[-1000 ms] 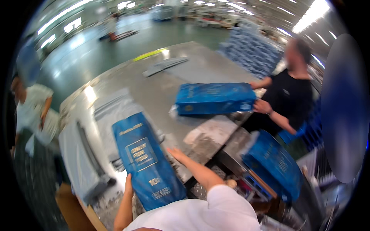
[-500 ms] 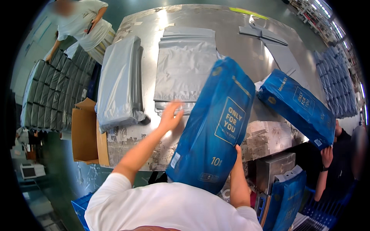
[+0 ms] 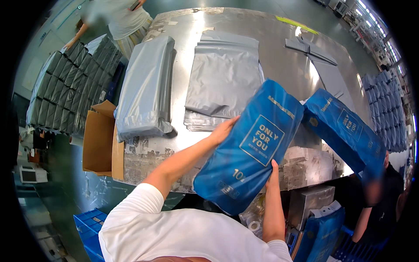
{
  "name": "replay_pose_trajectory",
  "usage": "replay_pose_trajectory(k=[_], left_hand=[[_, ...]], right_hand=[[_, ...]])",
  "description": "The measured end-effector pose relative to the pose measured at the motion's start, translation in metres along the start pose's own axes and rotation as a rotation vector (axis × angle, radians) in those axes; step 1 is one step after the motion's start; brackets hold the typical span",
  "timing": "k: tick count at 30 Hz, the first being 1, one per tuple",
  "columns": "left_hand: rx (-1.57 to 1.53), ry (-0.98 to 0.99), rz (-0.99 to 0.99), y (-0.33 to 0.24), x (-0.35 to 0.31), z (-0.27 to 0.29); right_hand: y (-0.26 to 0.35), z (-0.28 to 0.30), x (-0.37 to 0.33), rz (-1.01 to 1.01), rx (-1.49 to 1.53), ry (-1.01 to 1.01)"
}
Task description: The person repeatedly places blue product packages into gray shipping mailers on a metal table, seals each mailer, and stacks the finished packages. The person handles the packages and mailers by hand throughout the process.
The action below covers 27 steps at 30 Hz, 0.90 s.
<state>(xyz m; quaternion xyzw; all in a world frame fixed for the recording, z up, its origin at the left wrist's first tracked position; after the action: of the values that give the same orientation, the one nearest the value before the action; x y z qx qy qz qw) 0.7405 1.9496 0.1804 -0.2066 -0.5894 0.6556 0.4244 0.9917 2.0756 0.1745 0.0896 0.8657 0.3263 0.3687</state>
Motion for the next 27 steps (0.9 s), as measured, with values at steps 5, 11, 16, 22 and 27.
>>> replay_pose_trajectory(k=[5,11,16,22,27], left_hand=[[0.039,0.066,-0.192,-0.078,-0.009,0.015],[1.053,0.277,0.135,0.016,0.042,0.095],[1.231,0.603,-0.079,0.014,0.029,0.085],[1.434,0.718,-0.366,-0.013,-0.015,0.049],[0.939,0.404,-0.607,0.0,-0.082,0.063]], right_hand=[[0.005,0.003,-0.054,0.113,0.232,0.098],[0.033,-0.011,-0.052,0.154,0.34,0.43],[0.046,-0.018,-0.053,0.213,0.27,0.362],[0.059,-0.087,-0.049,0.127,0.22,0.564],[0.044,-0.108,-0.023,0.125,0.115,0.525]])
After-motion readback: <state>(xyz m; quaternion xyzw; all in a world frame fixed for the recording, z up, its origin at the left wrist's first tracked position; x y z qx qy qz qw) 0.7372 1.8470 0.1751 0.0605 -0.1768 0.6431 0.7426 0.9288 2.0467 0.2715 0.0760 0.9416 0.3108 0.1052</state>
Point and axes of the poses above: each hand's wrist, its own x-axis towards the middle knuckle, its own z-axis out of the back of the hand, y = z × x, the point moved 2 cm from there along x, towards the middle knuckle, and after that the axes turned 10 degrees about -z, right-handed, at the moved point
